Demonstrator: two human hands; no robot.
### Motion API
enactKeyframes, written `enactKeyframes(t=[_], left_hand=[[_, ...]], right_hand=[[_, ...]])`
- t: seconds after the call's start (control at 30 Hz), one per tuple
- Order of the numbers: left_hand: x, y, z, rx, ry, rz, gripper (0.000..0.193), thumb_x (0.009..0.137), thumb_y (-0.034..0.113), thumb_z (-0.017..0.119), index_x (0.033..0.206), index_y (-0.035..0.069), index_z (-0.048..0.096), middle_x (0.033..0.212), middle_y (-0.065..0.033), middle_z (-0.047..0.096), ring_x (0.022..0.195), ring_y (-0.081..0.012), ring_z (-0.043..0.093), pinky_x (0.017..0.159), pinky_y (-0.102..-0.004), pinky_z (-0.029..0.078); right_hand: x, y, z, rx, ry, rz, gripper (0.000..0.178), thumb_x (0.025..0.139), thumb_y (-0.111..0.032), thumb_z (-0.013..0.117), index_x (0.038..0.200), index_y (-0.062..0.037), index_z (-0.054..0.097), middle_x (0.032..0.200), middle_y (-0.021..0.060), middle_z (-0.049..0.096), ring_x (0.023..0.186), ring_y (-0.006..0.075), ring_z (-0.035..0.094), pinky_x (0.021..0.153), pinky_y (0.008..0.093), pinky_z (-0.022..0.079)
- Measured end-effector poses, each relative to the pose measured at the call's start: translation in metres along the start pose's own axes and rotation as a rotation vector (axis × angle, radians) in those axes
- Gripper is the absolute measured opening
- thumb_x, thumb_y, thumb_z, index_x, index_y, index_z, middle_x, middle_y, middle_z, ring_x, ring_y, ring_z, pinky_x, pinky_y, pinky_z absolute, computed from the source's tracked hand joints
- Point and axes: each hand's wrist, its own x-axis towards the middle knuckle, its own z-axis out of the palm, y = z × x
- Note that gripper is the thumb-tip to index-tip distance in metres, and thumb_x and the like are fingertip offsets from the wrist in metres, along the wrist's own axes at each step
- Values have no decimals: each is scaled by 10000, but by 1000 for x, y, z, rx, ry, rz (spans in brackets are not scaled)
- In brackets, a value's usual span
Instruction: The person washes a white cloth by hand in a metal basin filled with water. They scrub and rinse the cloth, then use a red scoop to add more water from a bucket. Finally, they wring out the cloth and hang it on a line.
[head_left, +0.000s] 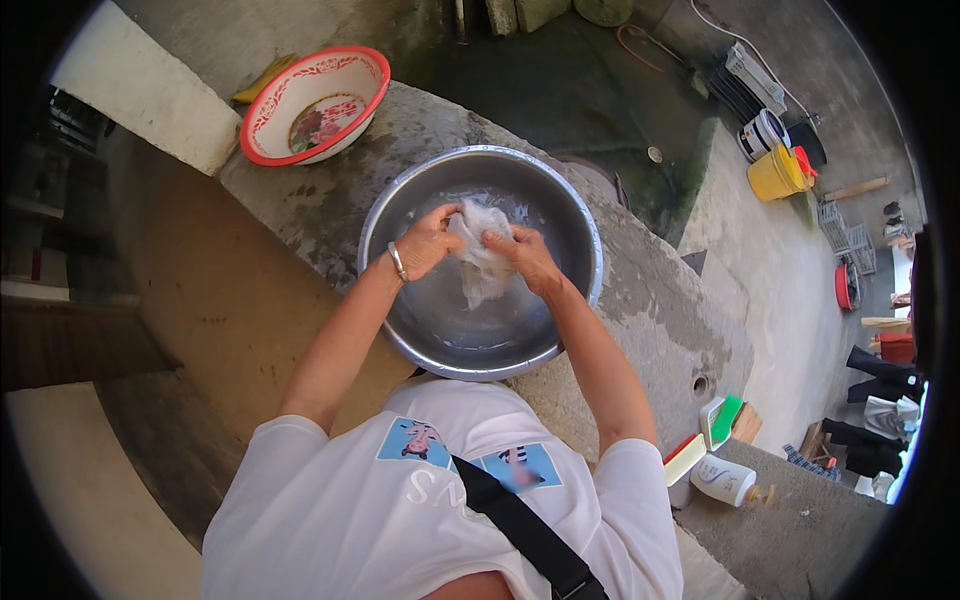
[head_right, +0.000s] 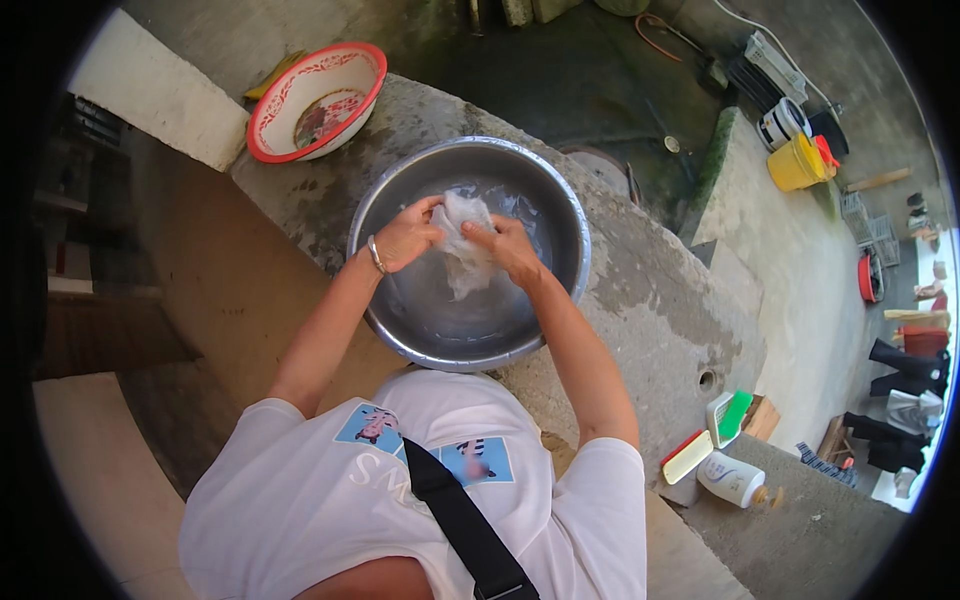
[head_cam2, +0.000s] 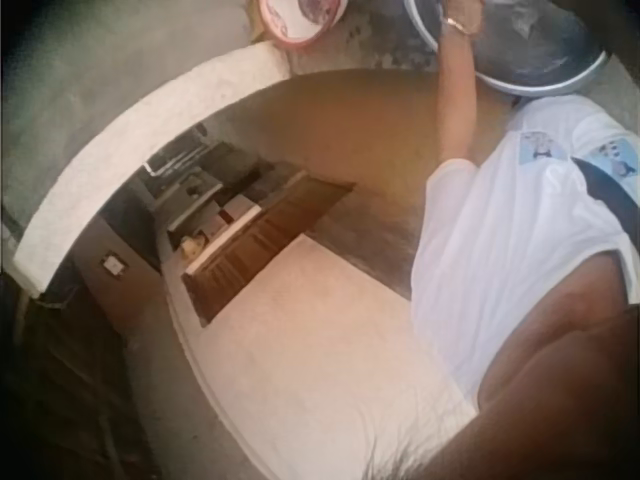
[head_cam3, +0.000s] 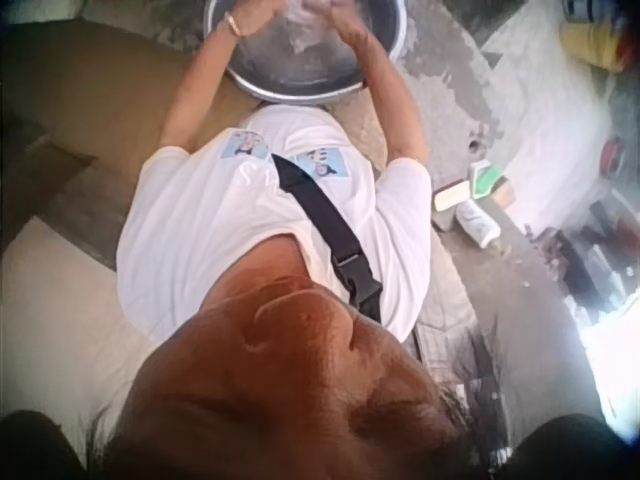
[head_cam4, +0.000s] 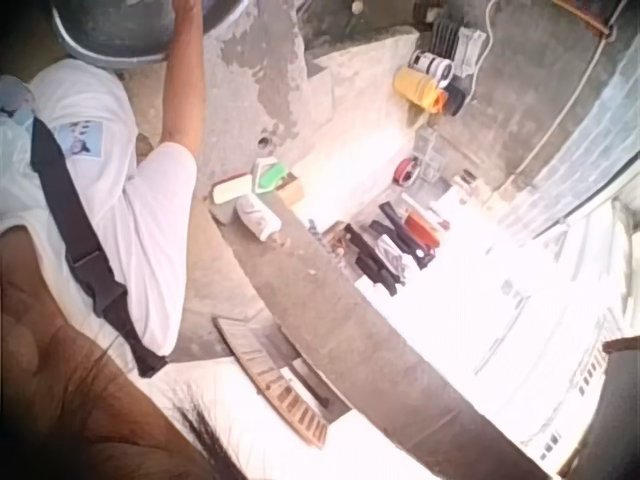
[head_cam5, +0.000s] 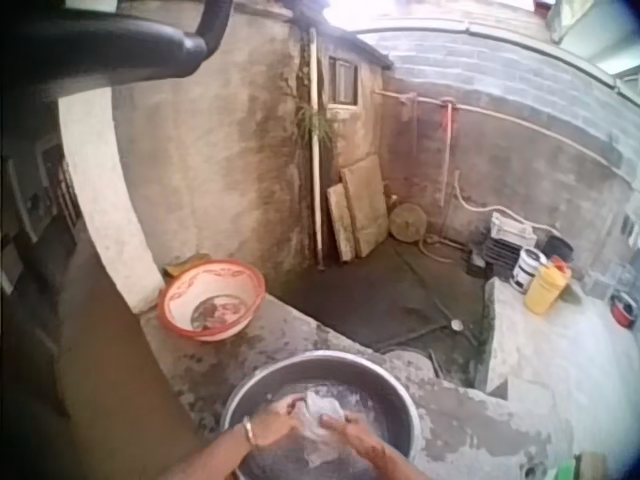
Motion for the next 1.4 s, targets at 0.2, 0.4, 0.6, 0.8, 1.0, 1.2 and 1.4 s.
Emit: enactKeyframes(t=[0.2, 0.4, 0.6, 0.8, 1.0, 1.2, 1.4], left_hand=[[-8, 14, -17, 525, -54, -215, 347, 804, 234, 620, 1066, 15, 560, 880, -23, 610, 789, -114, 584, 703, -234, 470], [-13, 19, -26, 121, 125, -180, 369, 821, 328, 595, 1019, 17, 583, 914, -52, 616, 799, -126, 602, 678, -252, 487], [5, -26, -51, 277, 447, -66, 494, 802, 314, 625, 1148, 3, 458, 1043, -105, 564, 963, -198, 557, 803, -323, 454], [15, -86, -74, 727, 666, -153, 604, 738, 144, 633, 1259, -14, 372, 1132, -142, 539, 1022, -207, 520, 863, -302, 412], [13, -74, -79, 460, 679, -110, 633, 783, 287, 626, 1298, 55, 341, 1165, -122, 533, 1033, -223, 520, 846, -378, 428], [-6, -28, 9, 118, 666, -383, 599, 852, 495, 472, 1324, 167, 308, 1105, -76, 565, 1015, -222, 525, 800, -544, 412], [5, -39, -1, -430, 179, -329, 694, 823, 616, 407, 1260, 78, 376, 1101, -99, 478, 1010, -225, 484, 846, -387, 418]], right_hand=[[-8, -2, -3, 366, 74, -189, 359, 726, -40, 670, 1036, -58, 491, 945, 60, 588, 858, 171, 585, 739, 318, 487], [-13, -4, -28, 134, 293, -57, 363, 733, -149, 690, 1008, -80, 464, 895, 55, 562, 811, 160, 572, 703, 332, 476], [2, 19, -51, -1084, 376, -13, 615, 740, -355, 657, 1157, 28, 416, 1066, 262, 550, 978, 348, 563, 830, 379, 436], [43, 60, -9, -928, 265, 6, 446, 719, -258, 654, 1058, -24, 484, 906, 210, 606, 879, 347, 589, 761, 395, 448], [34, 34, -5, -958, 504, -168, 322, 794, -157, 552, 1101, -109, 469, 1004, 261, 523, 896, 423, 543, 758, 456, 442], [42, 58, 11, -714, 310, -188, 199, 828, -198, 520, 967, -57, 536, 900, 275, 499, 858, 437, 536, 716, 473, 431], [-20, 5, 94, -667, 286, -666, 205, 805, -236, 555, 765, -35, 548, 785, 207, 516, 622, 371, 535, 535, 438, 410]])
